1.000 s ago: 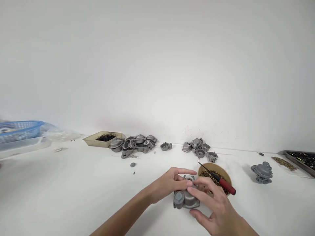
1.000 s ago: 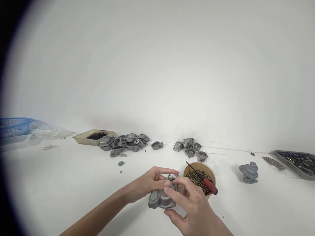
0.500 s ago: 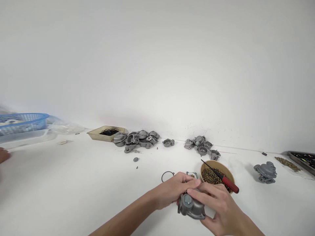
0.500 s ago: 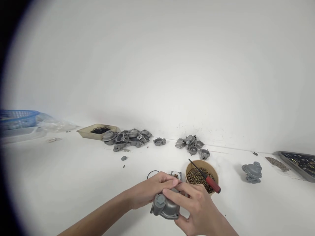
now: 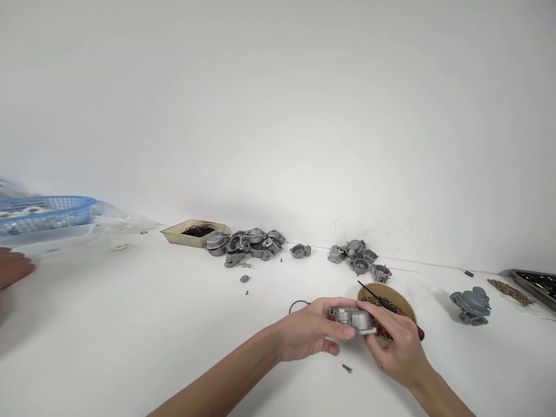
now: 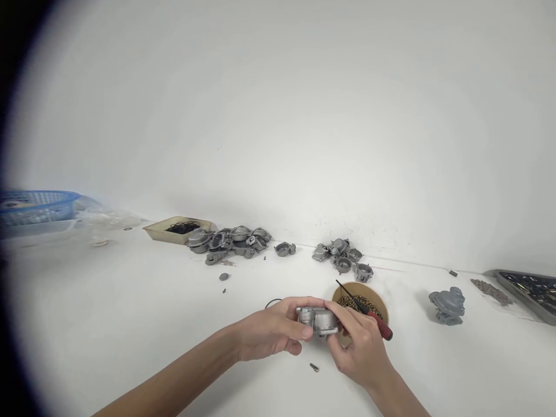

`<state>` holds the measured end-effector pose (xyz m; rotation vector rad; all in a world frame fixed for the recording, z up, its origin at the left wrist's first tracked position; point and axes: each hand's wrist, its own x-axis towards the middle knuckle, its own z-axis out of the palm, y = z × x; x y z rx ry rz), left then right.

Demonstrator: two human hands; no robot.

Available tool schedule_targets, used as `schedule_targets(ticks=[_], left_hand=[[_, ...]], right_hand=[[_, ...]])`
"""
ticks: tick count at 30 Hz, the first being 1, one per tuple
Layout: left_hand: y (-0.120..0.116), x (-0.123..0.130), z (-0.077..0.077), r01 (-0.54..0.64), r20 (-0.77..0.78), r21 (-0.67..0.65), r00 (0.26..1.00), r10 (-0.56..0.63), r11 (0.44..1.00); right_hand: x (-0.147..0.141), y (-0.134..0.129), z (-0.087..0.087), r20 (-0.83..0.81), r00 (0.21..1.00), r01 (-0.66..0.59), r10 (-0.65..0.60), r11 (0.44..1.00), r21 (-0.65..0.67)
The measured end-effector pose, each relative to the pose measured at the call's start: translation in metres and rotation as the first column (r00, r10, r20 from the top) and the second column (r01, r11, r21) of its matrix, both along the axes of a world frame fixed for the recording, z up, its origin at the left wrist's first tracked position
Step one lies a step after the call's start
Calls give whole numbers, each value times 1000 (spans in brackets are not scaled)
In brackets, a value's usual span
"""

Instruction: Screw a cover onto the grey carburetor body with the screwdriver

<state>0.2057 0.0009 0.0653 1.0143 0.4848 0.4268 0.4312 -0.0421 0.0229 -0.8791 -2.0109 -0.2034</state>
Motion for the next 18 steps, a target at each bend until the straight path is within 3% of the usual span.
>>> schedule_targets(ticks=[6,9,11,13,15,18], left_hand=[[12,3,-16,-260,92,9,962,258,966],[20,3,-23,-320,115,98,944,309,942],[25,2,-25,-314,95,225,949,300,922],[30,-1,-28,-302,32,415,947,319,858],[36,-5,-30,-274,-32,604,930,366,749],[44,-9,-36,-235,-44,758,912,407,609]], right_hand=[[-3,2,-11,-159,986,39,-45,999,-36],[-4,4,-14,-187,982,10,-29,995,-101],[-3,6,-16,-174,984,3,-26,991,-130],[-1,9,-18,-148,989,-1,-18,991,-133],[1,11,-19,-116,993,4,-17,993,-118],[5,14,-21,-36,998,40,-43,996,-79]])
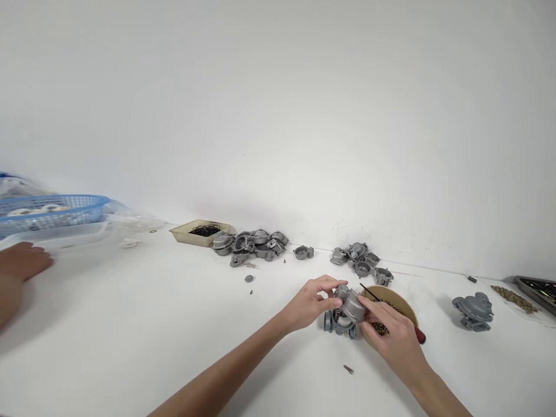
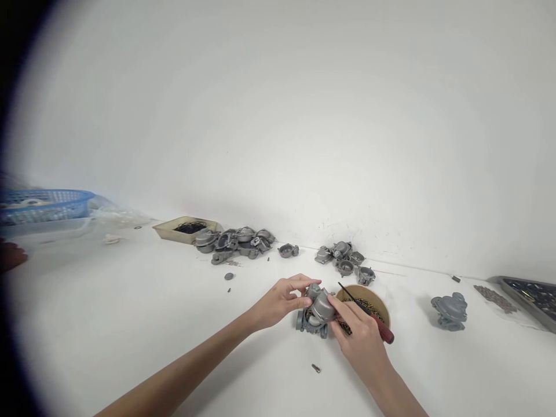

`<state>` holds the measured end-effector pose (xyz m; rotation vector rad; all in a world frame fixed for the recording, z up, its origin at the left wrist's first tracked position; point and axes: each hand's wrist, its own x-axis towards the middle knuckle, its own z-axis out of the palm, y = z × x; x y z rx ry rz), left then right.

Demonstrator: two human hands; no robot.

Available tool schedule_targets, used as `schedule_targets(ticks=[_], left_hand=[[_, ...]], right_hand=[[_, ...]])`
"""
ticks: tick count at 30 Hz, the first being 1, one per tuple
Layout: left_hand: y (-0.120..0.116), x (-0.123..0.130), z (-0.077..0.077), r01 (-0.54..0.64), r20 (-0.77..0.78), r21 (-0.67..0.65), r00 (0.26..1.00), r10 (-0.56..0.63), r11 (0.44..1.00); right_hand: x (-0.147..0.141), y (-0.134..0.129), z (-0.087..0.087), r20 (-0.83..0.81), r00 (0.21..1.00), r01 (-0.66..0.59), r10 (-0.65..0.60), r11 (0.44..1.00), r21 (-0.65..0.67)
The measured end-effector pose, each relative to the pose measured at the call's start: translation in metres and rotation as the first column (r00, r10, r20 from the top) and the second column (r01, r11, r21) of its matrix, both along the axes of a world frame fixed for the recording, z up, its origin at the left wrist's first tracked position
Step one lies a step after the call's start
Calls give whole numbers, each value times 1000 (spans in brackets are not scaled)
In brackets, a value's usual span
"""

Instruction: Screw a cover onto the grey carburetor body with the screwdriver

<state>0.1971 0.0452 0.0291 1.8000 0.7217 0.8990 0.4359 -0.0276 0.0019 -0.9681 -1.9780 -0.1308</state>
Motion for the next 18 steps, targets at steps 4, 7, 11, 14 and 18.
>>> schedule_targets(ticks=[4,7,11,14,18], left_hand=[[8,-1,-8,-13,-1,32,1000,13,999],[11,-1,-11,-6,-7,-31,1000,6,1000],[14,-1,-13,-6,-5,-61,1000,6,998],[15,-1,-14,-15,4,-67,1000,15,998],[16,-2,-16,-20,5,-76,1000,20,997]], right_hand=[[3,4,-4,88,996,26,-29,999,30],[3,5,-6,103,994,20,-25,999,45],[1,4,-6,139,990,4,-10,999,43],[-2,2,-5,153,988,11,-16,999,31],[-6,1,-6,150,988,16,-19,1000,25]])
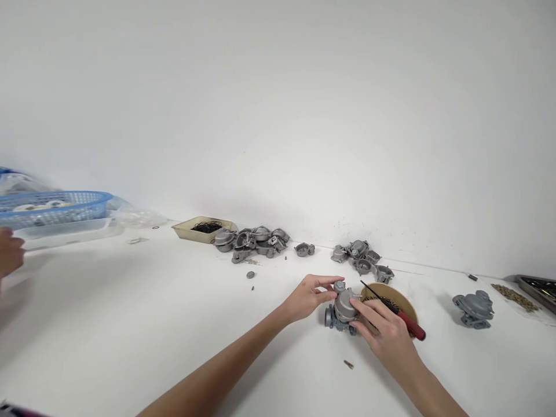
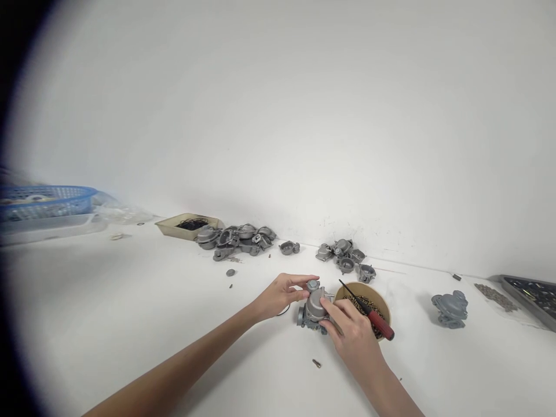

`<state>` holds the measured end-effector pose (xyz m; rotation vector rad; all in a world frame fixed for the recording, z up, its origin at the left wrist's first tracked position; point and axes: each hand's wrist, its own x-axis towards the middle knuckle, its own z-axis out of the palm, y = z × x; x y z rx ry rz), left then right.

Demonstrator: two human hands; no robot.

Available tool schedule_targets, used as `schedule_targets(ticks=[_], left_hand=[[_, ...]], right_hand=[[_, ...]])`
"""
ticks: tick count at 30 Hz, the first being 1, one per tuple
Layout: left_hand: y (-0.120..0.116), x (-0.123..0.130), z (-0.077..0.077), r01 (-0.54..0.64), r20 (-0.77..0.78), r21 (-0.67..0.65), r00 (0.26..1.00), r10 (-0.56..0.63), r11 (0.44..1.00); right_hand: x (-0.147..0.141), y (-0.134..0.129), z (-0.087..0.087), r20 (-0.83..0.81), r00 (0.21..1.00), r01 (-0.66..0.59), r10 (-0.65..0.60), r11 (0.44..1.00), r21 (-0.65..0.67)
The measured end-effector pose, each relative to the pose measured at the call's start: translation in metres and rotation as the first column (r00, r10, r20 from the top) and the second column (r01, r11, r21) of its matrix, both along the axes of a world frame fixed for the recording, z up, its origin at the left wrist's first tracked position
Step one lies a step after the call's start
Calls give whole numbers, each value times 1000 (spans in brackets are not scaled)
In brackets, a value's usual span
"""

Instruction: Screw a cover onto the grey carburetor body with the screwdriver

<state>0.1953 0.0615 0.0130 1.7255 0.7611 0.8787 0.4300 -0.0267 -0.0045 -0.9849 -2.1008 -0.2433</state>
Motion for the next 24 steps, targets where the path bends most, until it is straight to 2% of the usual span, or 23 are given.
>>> schedule_targets(ticks=[9,14,24], left_hand=[[5,-2,-4,17,2,-18,1000,-17,1000],[5,-3,-6,24,-14,-31,1000,-24,999],[2,-8,3,91,-70,-93,993,-97,992]], right_hand=[[-1,1,0,46,999,26,-24,999,-35],[2,2,0,14,999,-33,35,994,-104],[4,2,2,18,998,-56,60,978,-202]])
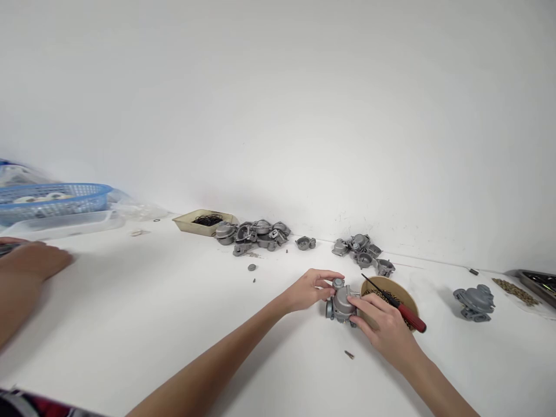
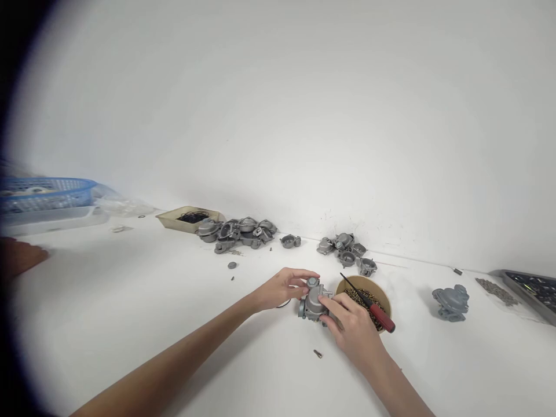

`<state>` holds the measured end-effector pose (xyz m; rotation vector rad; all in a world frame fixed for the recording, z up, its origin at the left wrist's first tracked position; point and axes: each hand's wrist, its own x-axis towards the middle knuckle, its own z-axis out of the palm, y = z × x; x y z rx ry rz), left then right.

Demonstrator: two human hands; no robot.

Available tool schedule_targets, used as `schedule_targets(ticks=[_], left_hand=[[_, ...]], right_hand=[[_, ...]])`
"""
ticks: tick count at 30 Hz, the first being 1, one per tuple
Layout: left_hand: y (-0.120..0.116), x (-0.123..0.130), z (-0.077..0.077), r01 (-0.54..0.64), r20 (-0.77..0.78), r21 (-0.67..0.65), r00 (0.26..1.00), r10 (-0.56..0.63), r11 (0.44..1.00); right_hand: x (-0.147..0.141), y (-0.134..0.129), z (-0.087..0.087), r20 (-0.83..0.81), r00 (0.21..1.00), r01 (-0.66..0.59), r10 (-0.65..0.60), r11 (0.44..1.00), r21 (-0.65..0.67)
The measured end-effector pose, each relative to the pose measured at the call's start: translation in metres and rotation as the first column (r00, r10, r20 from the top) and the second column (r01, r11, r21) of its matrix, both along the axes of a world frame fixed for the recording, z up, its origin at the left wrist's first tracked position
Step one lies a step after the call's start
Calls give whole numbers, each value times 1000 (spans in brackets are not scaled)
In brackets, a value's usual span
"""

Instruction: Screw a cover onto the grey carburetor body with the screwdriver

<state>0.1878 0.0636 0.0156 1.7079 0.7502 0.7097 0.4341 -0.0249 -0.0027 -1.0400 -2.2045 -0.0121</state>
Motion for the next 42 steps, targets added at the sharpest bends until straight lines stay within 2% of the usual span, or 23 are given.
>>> schedule_targets(ticks=[4,6,11,15,18,20,22,25,28,31,35,37,40,42], left_hand=[[-5,-3,8,156,-7,-32,988,-156,987],[-10,-3,11,224,-23,3,974,-224,975],[-20,3,10,181,-124,173,979,-161,968],[-21,8,2,154,-101,236,986,-134,959],[-19,9,-3,157,-74,258,987,-142,953],[-20,10,-3,151,-62,266,988,-139,952],[-22,11,-2,136,-39,249,991,-130,959],[-27,15,-2,92,-37,216,996,-86,972],[-32,21,-5,47,-49,246,998,-36,968],[-34,24,-6,27,-39,269,999,-17,963],[-34,21,1,86,-39,272,996,-78,959],[-33,18,4,124,-50,261,992,-115,957],[-31,15,5,143,-65,265,989,-131,953],[-31,15,2,127,-86,285,991,-107,950]], right_hand=[[-1,-3,1,1,1000,-7,7,999,-39],[-2,-4,3,-26,999,-22,21,999,-42],[2,-5,19,-164,986,24,-25,1000,-7],[8,-9,35,-145,988,60,-50,996,67],[2,-18,38,42,996,-79,76,994,70],[-4,-24,33,222,966,-143,137,990,11],[-10,-28,23,369,922,-107,121,992,-60],[-14,-27,6,448,890,-29,83,992,-126],[-15,-22,-6,407,910,-19,78,989,-147],[-14,-18,-9,368,926,-27,84,987,-156],[-10,-17,-1,327,929,-113,175,974,-198],[-7,-17,6,248,946,-154,207,964,-216],[-2,-16,16,33,982,-179,185,975,-132],[1,-15,23,-58,989,-139,137,989,-42]])
